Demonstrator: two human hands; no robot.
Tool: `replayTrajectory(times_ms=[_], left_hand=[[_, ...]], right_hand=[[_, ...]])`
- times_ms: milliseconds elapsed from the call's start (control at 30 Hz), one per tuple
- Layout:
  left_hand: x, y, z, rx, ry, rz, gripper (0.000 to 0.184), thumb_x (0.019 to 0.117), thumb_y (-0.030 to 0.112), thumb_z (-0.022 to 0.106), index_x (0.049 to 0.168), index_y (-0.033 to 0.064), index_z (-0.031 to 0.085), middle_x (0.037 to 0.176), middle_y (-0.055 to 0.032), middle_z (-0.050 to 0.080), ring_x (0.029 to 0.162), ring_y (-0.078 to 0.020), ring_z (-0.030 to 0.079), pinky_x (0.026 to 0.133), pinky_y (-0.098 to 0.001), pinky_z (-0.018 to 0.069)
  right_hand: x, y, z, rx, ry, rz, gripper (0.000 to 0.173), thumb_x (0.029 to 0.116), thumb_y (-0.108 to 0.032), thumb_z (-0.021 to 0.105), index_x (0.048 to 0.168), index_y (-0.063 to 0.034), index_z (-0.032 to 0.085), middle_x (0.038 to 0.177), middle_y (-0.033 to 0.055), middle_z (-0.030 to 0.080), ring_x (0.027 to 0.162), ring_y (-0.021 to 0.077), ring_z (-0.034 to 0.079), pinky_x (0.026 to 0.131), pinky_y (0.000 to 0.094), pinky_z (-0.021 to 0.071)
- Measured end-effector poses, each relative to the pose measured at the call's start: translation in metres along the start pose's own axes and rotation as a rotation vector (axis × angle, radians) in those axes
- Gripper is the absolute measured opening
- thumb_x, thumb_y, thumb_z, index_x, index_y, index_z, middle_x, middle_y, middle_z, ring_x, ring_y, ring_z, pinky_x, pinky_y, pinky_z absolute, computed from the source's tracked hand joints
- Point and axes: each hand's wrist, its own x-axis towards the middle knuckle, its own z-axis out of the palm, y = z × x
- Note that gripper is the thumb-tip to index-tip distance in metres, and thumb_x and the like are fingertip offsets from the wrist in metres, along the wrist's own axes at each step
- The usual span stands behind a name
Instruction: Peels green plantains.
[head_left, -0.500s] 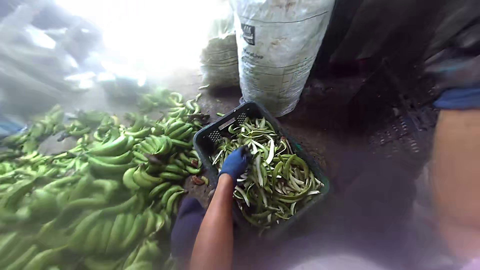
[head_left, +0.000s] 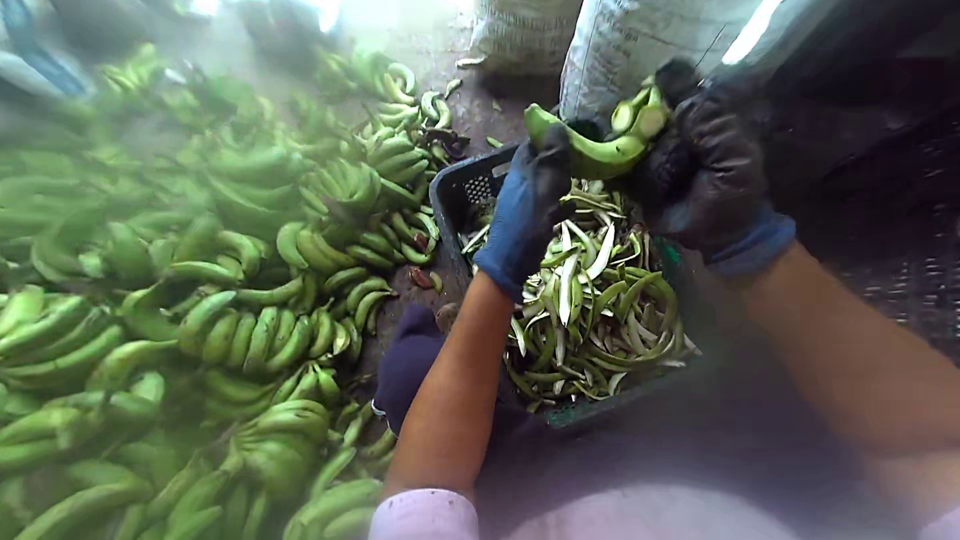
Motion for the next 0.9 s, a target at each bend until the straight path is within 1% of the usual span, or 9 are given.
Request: replayTrajectory(times_ms=[100, 167, 267, 333, 500, 567, 633, 700, 900], left_hand=[[0.01, -0.012, 0.006, -0.05, 0.103, -0.069, 0.064, 0.1008, 0.041, 0.061, 0.152, 0.0138, 0.035, 0.124, -0.0137, 0.064, 0.105, -0.0239, 0.068, 0.082, -0.0444, 0.0616], [0.009, -0.007, -0.001, -0.154, 0.129, 0.022, 0.056, 0.1016, 0.023, 0.062, 0.148, 0.0078, 0.036, 0.123, -0.0152, 0.063, 0.107, -0.0247, 0.068, 0.085, -0.0435, 0.0623], [0.011, 0.006, -0.022, 0.072, 0.217, 0.279, 0.056, 0.0945, 0.016, 0.068, 0.143, 0.0055, 0.043, 0.119, -0.0086, 0.066, 0.104, -0.0163, 0.068, 0.087, -0.036, 0.0607], [0.011, 0.009, -0.033, 0.213, 0.265, 0.345, 0.06, 0.0915, 0.02, 0.073, 0.144, 0.006, 0.045, 0.119, -0.0075, 0.068, 0.105, -0.0152, 0.069, 0.089, -0.0359, 0.0606], [0.003, 0.01, -0.03, 0.395, 0.286, 0.285, 0.059, 0.0905, 0.027, 0.074, 0.142, 0.0115, 0.051, 0.122, -0.0031, 0.068, 0.109, -0.0105, 0.067, 0.094, -0.034, 0.0573], [-0.004, 0.011, -0.029, 0.325, 0.224, 0.341, 0.057, 0.0909, 0.023, 0.075, 0.141, 0.008, 0.052, 0.123, -0.0059, 0.067, 0.112, -0.0136, 0.066, 0.097, -0.0355, 0.0577], [-0.007, 0.016, -0.033, 0.167, 0.105, 0.411, 0.058, 0.0921, 0.014, 0.072, 0.143, 0.0034, 0.047, 0.124, -0.0101, 0.066, 0.112, -0.0189, 0.066, 0.095, -0.0387, 0.0587], [-0.008, 0.025, -0.039, 0.025, -0.003, 0.407, 0.057, 0.0945, 0.011, 0.067, 0.145, 0.0036, 0.042, 0.123, -0.0123, 0.064, 0.11, -0.0224, 0.066, 0.092, -0.0406, 0.059], [-0.003, 0.023, -0.053, 0.17, 0.052, 0.338, 0.056, 0.1087, 0.039, 0.036, 0.159, 0.014, 0.035, 0.139, -0.0083, 0.059, 0.113, -0.0161, 0.064, 0.094, -0.0361, 0.0569]], right_hand=[[-0.001, -0.001, 0.003, -0.182, 0.082, -0.049, 0.013, 0.103, -0.016, 0.047, 0.111, -0.0109, 0.056, 0.096, 0.0035, 0.062, 0.093, 0.0196, 0.064, 0.09, 0.0491, 0.0567], [-0.003, -0.007, -0.002, -0.264, -0.027, 0.054, 0.03, 0.102, -0.01, 0.048, 0.132, -0.0085, 0.049, 0.116, 0.0086, 0.063, 0.107, 0.0237, 0.065, 0.095, 0.0478, 0.0569], [-0.004, -0.014, -0.007, -0.601, -0.118, 0.307, 0.052, 0.0993, -0.018, 0.06, 0.148, -0.0176, 0.042, 0.113, 0.0022, 0.065, 0.085, 0.0125, 0.067, 0.07, 0.0316, 0.0603], [-0.01, -0.012, 0.001, -0.785, -0.024, 0.418, 0.057, 0.0982, -0.027, 0.068, 0.149, -0.0236, 0.044, 0.103, 0.0029, 0.068, 0.074, 0.0137, 0.067, 0.063, 0.0343, 0.0606], [-0.016, -0.024, 0.019, -0.553, -0.18, -0.032, 0.035, 0.1008, -0.017, 0.059, 0.132, -0.0035, 0.051, 0.105, 0.0073, 0.071, 0.082, 0.0178, 0.071, 0.066, 0.0338, 0.0629], [-0.022, -0.027, 0.028, -0.842, -0.144, 0.28, 0.028, 0.1005, -0.015, 0.057, 0.126, -0.002, 0.058, 0.089, 0.0051, 0.069, 0.068, 0.0123, 0.065, 0.058, 0.0319, 0.0581], [-0.023, -0.005, 0.013, -1.131, -0.223, 0.731, 0.03, 0.1059, -0.033, 0.055, 0.127, -0.0143, 0.065, 0.084, 0.0089, 0.071, 0.065, 0.0201, 0.067, 0.062, 0.0451, 0.0586], [-0.023, 0.008, -0.003, -1.074, -0.265, 0.863, 0.039, 0.1071, -0.046, 0.047, 0.137, -0.0249, 0.061, 0.083, 0.0091, 0.073, 0.062, 0.0218, 0.069, 0.057, 0.0432, 0.0595], [-0.024, -0.016, 0.0, -0.922, -0.356, 0.122, 0.055, 0.0981, -0.039, 0.061, 0.149, -0.0222, 0.051, 0.119, -0.0002, 0.068, 0.098, 0.0089, 0.067, 0.085, 0.0326, 0.0598]])
